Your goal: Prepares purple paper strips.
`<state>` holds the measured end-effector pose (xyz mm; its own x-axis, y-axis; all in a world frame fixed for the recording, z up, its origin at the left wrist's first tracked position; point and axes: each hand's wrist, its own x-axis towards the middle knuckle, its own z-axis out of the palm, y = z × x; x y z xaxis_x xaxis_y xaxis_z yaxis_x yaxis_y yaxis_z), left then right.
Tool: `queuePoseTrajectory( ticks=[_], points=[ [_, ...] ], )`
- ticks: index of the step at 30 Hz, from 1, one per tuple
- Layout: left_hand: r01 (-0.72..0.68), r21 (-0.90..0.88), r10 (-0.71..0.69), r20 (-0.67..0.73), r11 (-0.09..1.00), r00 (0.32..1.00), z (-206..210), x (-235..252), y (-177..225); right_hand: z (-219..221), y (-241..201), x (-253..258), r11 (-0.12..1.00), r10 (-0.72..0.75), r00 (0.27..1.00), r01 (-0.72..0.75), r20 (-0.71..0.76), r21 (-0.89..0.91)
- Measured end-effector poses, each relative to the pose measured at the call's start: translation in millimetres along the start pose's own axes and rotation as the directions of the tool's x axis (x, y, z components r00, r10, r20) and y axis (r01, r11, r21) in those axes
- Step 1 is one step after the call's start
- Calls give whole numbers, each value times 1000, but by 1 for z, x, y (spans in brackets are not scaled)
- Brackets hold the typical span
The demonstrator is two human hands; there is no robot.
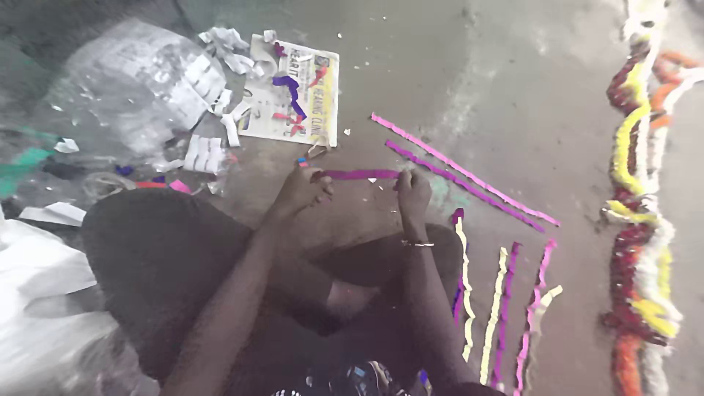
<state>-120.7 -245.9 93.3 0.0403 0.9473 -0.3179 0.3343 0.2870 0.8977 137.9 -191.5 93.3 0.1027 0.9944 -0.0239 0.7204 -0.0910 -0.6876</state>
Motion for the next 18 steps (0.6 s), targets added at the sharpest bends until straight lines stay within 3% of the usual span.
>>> queuePoseTrajectory(
  ticks=[6, 7, 9, 10, 12, 13, 15, 17, 18],
  points=[
    [-31, -265, -7, -142, 964, 990, -1, 1, -2, 1, 12, 5, 961, 22, 994, -51, 108, 273],
    [-68, -224, 23, -198, 972, 980, -1, 3, -5, 2, 12, 2, 957, -19, 990, -22, 140, 289],
    [-166, 29, 167, -268, 986, 949, 0, 6, -12, -3, 6, -13, 969, -164, 960, 112, 229, 221],
    [-241, 148, 272, -253, 959, 928, 3, 7, -14, -5, 2, -19, 961, -245, 932, 197, 267, 196],
    [-331, 198, 356, -110, 923, 928, 13, 1, -9, -1, -6, -22, 930, -355, 864, 285, 358, 233],
    [-293, 176, 297, 1, 940, 955, 17, -5, 1, 4, -10, -19, 913, -389, 832, 290, 396, 286],
    [-65, 95, 47, 177, 993, 983, 24, -19, 32, 13, -12, -18, 885, -423, 817, 278, 393, 374],
    [-306, -54, 310, 223, 950, 924, 32, -4, -1, 14, -13, -18, 882, -421, 832, 283, 361, 376],
    [-334, -129, 355, 234, 934, 905, 33, -1, -8, 13, -13, -18, 885, -421, 846, 305, 326, 352]
  ],
)
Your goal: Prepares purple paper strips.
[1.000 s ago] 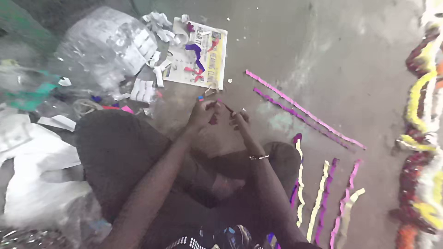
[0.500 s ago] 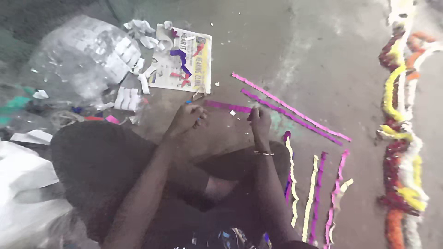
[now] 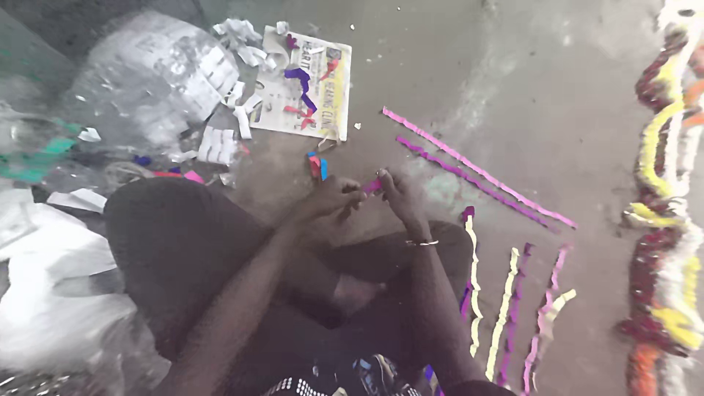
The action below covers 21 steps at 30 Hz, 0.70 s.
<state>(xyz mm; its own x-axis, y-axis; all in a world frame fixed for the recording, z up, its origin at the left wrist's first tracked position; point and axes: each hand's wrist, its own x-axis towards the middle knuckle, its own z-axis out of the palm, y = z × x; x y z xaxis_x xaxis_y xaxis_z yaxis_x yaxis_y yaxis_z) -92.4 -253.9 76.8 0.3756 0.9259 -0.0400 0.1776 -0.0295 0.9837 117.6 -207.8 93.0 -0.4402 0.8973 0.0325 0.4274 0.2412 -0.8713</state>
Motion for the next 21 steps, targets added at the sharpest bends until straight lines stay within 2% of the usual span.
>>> queuePoseTrajectory(
  ticks=[4, 6, 9, 12, 15, 18, 21],
  points=[
    [151, -148, -170, -123, 977, 978, -1, -1, 11, 12, -6, -11, 957, -69, 979, 10, -194, -291],
    [147, -208, -184, -174, 967, 967, -3, 0, 5, 18, -14, -31, 938, -163, 978, 112, -133, -327],
    [156, -265, -213, -205, 952, 955, -7, 0, 4, 29, -23, -39, 933, -242, 970, 224, -29, -283],
    [211, -196, -252, -218, 958, 943, -6, -1, 6, 38, -21, -40, 925, -214, 971, 167, -104, -342],
    [259, -58, -265, -257, 964, 929, -8, 3, 2, 36, -23, -37, 853, -323, 937, 229, -131, -469],
    [270, -64, -277, -249, 961, 928, -8, 2, 5, 35, -26, -40, 877, -303, 951, 255, -58, -406],
    [305, -84, -317, -252, 949, 914, -4, 1, 11, 40, -26, -29, 953, -188, 980, 165, -71, -253]
  ],
)
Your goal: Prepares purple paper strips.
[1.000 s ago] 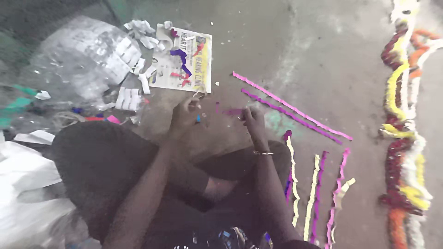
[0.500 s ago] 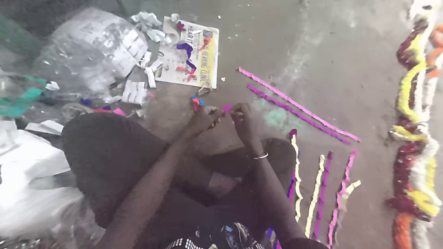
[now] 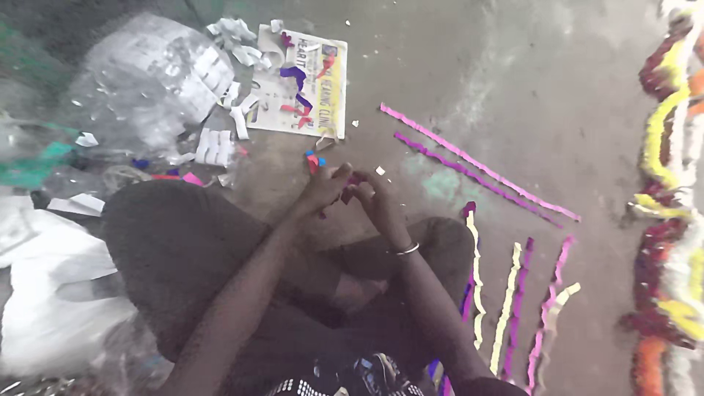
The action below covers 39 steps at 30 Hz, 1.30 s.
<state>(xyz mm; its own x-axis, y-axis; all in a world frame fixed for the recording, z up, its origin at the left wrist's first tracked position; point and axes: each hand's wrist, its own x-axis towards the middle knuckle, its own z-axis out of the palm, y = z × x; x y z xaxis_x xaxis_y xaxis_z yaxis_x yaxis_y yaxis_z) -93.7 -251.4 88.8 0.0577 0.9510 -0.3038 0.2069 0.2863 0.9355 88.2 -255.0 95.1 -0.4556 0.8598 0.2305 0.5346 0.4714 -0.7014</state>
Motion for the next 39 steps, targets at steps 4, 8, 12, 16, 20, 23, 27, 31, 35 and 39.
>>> queuePoseTrajectory(
  ticks=[4, 8, 12, 16, 20, 23, 27, 31, 35, 39],
  points=[
    [-169, -31, 170, 24, 985, 985, -2, 2, -6, 12, 13, 11, 880, 252, 967, -212, -40, 426],
    [-215, 315, 206, 62, 925, 977, -15, 7, -9, -5, 25, 22, 725, 466, 881, -323, -87, 609],
    [-38, 606, 13, 46, 795, 999, -26, 13, -13, -22, 45, 26, 708, 526, 831, -308, -184, 635],
    [-156, 570, 89, 144, 807, 986, -24, 20, -33, -18, 47, 25, 707, 508, 843, -289, -180, 646],
    [-208, 313, 145, 213, 927, 966, -5, 9, -15, -10, 36, 24, 723, 457, 884, -304, -100, 621],
    [-285, 161, 248, 215, 945, 945, 5, 5, -12, -2, 25, 23, 700, 453, 889, -315, -58, 641],
    [-293, 38, 281, 194, 955, 940, 7, 10, -19, 6, 21, 18, 790, 417, 895, -271, -159, 549],
    [-241, -48, 246, 149, 969, 958, 8, 7, -13, 14, 18, 17, 940, 224, 942, -142, -250, 310],
    [-278, -70, 281, 30, 958, 959, 5, 6, -13, 12, 29, 17, 979, -12, 989, 42, -148, 199],
    [-286, -85, 286, -16, 954, 958, -2, 8, -12, -13, 9, 8, 995, -54, 996, 47, 73, 93]
  ],
)
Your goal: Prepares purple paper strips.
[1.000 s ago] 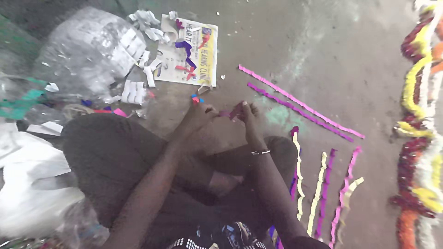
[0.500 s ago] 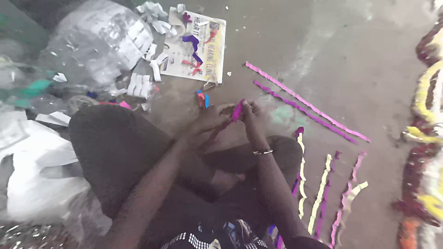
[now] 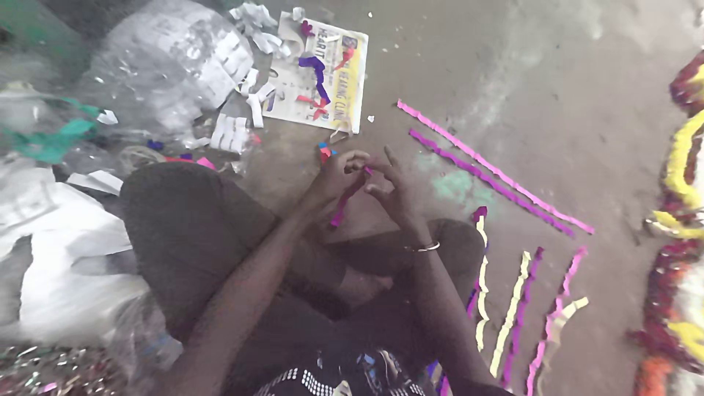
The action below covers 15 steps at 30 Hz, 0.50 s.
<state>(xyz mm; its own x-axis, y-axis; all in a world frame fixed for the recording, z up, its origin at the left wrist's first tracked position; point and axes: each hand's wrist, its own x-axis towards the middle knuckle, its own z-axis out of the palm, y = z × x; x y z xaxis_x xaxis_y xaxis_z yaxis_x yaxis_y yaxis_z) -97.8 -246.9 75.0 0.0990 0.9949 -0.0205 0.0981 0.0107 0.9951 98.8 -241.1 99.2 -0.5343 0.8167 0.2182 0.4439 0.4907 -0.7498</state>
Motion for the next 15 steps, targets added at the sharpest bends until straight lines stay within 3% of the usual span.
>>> queuePoseTrajectory(
  ticks=[3, 6, 8, 11, 15],
  points=[
    [13, 119, -16, 22, 993, 1000, 1, 1, -2, 14, 23, 8, 994, 16, 996, -6, -91, 109],
    [38, 485, -108, 117, 874, 987, -1, 2, -7, 11, 17, 11, 944, 249, 944, -187, -216, 271],
    [64, 572, -184, 154, 817, 971, -1, 2, -16, 2, 17, 13, 876, 378, 904, -281, -198, 391],
    [-2, 453, -120, 240, 891, 963, 0, 1, -13, -1, 22, 13, 793, 445, 882, -307, -156, 526],
    [34, 198, -81, 234, 980, 969, 9, -3, 0, -1, 25, 12, 753, 469, 874, -319, -129, 576]
  ],
)
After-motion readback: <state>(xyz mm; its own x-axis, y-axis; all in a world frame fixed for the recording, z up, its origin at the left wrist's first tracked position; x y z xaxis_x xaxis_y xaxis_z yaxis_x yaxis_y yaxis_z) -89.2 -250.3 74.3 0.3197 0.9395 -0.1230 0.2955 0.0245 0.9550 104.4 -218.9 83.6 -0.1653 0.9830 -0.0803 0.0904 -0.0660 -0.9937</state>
